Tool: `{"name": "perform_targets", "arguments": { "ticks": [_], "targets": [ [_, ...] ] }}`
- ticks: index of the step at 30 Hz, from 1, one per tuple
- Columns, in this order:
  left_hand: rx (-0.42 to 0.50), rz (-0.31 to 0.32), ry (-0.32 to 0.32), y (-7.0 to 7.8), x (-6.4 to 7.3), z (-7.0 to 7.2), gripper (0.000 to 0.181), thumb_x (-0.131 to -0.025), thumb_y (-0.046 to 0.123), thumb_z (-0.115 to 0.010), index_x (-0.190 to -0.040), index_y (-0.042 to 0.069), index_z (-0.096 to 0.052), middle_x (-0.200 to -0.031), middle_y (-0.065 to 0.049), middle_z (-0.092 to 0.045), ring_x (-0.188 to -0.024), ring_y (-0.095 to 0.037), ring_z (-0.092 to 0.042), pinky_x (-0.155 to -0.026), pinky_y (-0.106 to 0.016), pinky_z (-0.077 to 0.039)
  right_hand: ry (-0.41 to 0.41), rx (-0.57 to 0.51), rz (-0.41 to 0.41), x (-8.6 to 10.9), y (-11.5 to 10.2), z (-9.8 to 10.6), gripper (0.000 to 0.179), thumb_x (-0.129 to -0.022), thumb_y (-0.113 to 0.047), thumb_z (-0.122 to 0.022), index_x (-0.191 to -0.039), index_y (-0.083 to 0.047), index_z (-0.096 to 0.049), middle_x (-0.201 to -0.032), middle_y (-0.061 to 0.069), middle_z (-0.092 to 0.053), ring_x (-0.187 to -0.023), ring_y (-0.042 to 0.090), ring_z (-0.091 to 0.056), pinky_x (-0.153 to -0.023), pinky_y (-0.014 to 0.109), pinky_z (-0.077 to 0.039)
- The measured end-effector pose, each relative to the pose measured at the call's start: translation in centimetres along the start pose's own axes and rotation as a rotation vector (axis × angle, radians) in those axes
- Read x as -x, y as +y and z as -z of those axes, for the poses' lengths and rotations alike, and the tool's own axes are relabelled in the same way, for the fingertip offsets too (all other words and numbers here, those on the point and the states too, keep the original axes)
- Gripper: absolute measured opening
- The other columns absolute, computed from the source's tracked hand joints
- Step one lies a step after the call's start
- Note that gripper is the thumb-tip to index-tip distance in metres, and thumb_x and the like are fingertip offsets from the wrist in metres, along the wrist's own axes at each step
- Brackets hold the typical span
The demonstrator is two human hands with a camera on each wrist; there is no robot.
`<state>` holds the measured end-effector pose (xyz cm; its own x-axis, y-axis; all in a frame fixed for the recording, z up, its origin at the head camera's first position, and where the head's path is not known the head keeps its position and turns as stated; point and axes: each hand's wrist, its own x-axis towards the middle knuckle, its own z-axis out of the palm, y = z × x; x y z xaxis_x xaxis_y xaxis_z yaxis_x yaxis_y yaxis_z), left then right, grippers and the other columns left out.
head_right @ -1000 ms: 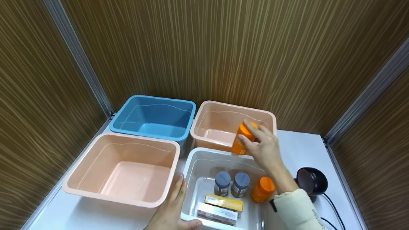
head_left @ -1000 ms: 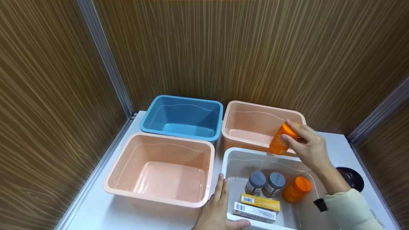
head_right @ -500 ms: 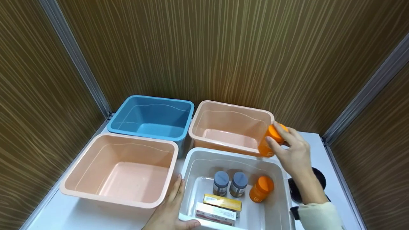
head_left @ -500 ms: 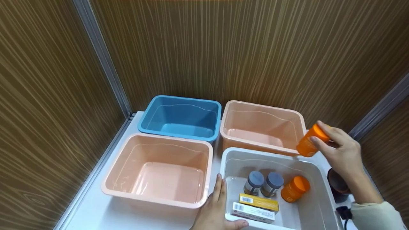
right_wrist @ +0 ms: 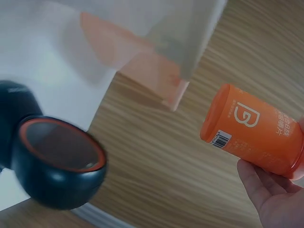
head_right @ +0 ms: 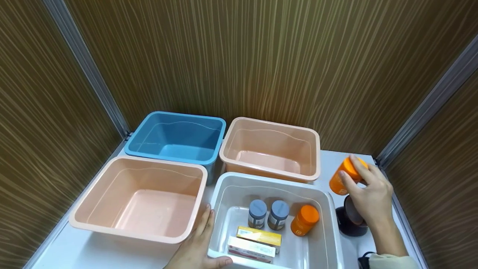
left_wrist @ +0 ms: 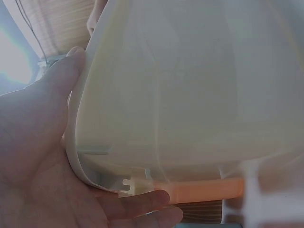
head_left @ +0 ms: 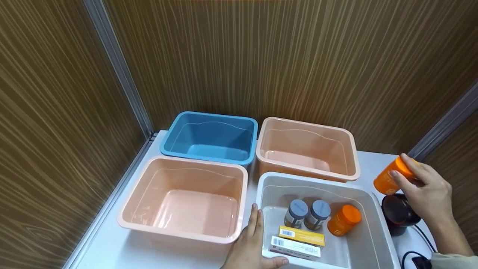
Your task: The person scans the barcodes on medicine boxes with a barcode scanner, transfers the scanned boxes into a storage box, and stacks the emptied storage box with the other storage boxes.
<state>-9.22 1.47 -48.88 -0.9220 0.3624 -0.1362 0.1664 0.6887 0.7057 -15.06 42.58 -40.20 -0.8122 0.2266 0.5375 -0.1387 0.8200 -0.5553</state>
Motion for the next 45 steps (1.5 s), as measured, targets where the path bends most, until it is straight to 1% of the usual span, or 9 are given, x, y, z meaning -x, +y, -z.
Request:
{"name": "perform_targets", "arguments": {
  "ticks": [11,15,19,24,29,33,36,40,45],
  "targets": [
    [-0.018,-0.017,0.011,0.0,0.4,0.2,0.133,-0.069,0.085,-0.066,-0.162,0.005,-0.014,-0.169,-0.008,0.004,-0.143,-0.037,-0.034,-0.109,-0.050,-0.039,-0.018,0.071,-0.176,1.5,3.8,-0.2,0.054,-0.098,-0.024,-0.069,-0.148,-0.021,-0.052,-0.133,0.021,-0.055,-0.095,-0.009,-0.039,-0.078,0.000,-0.038],
    [-0.011,0.011,-0.017,0.1,0.4,0.2,0.133,-0.069,0.086,-0.064,-0.163,0.008,-0.013,-0.169,-0.006,0.006,-0.145,-0.037,-0.031,-0.111,-0.050,-0.037,-0.034,0.077,-0.197,2.1,4.8,-0.8,0.054,-0.098,-0.025,-0.069,-0.149,-0.019,-0.051,-0.136,0.023,-0.055,-0.108,0.015,-0.055,-0.080,-0.001,-0.036],
    [-0.015,0.030,-0.032,0.0,0.4,0.3,0.134,-0.067,0.088,-0.062,-0.163,0.008,-0.012,-0.169,-0.006,0.007,-0.148,-0.037,-0.025,-0.113,-0.051,-0.034,-0.097,0.075,-0.234,2.8,5.6,-1.4,0.056,-0.100,-0.032,-0.065,-0.151,-0.017,-0.047,-0.142,0.025,-0.051,-0.120,0.045,-0.052,-0.083,0.002,-0.038],
    [-0.031,0.032,-0.031,-0.2,0.5,0.4,0.135,-0.066,0.089,-0.061,-0.163,0.008,-0.012,-0.169,-0.007,0.006,-0.151,-0.034,-0.013,-0.116,-0.051,-0.028,-0.158,0.077,-0.268,3.8,6.6,-1.9,0.060,-0.100,-0.040,-0.063,-0.152,-0.019,-0.045,-0.143,0.026,-0.049,-0.121,0.048,-0.050,-0.080,0.002,-0.039],
    [-0.018,0.033,-0.029,-0.3,0.5,0.4,0.135,-0.066,0.088,-0.062,-0.163,0.009,-0.013,-0.169,-0.006,0.007,-0.152,-0.034,-0.006,-0.118,-0.052,-0.024,-0.144,0.082,-0.260,4.2,7.0,-2.3,0.059,-0.099,-0.039,-0.065,-0.151,-0.017,-0.047,-0.140,0.026,-0.052,-0.119,0.046,-0.051,-0.073,-0.001,-0.035],
    [-0.019,-0.010,0.011,-0.4,0.6,0.2,0.134,-0.068,0.086,-0.065,-0.162,0.005,-0.015,-0.169,-0.009,0.004,-0.149,-0.035,-0.021,-0.114,-0.051,-0.032,-0.069,0.087,-0.220,4.3,7.0,-2.6,0.056,-0.095,-0.031,-0.072,-0.146,-0.015,-0.055,-0.134,0.021,-0.059,-0.112,0.037,-0.055,-0.076,-0.002,-0.031],
    [-0.022,-0.032,0.033,-0.4,0.6,0.1,0.133,-0.069,0.085,-0.065,-0.161,0.003,-0.016,-0.169,-0.010,0.002,-0.146,-0.037,-0.029,-0.112,-0.049,-0.036,-0.058,0.093,-0.212,4.3,6.8,-2.6,0.056,-0.094,-0.030,-0.074,-0.144,-0.015,-0.057,-0.134,0.020,-0.060,-0.110,0.035,-0.055,-0.075,-0.003,-0.029],
    [-0.019,-0.034,0.033,-0.4,0.6,0.1,0.132,-0.069,0.085,-0.065,-0.162,0.004,-0.016,-0.169,-0.009,0.002,-0.147,-0.037,-0.026,-0.113,-0.048,-0.035,-0.106,0.096,-0.219,4.5,6.4,-2.6,0.058,-0.097,-0.035,-0.069,-0.148,-0.015,-0.052,-0.136,0.024,-0.056,-0.112,0.041,-0.053,-0.071,-0.003,-0.032],
    [-0.026,-0.039,0.043,-0.4,0.7,0.0,0.131,-0.070,0.083,-0.066,-0.162,0.005,-0.017,-0.169,-0.009,0.001,-0.147,-0.036,-0.027,-0.112,-0.048,-0.036,-0.092,0.082,-0.177,4.7,5.6,-3.0,0.056,-0.096,-0.031,-0.072,-0.146,-0.013,-0.055,-0.133,0.023,-0.058,-0.106,0.034,-0.054,-0.074,-0.003,-0.031]
  ]
}}
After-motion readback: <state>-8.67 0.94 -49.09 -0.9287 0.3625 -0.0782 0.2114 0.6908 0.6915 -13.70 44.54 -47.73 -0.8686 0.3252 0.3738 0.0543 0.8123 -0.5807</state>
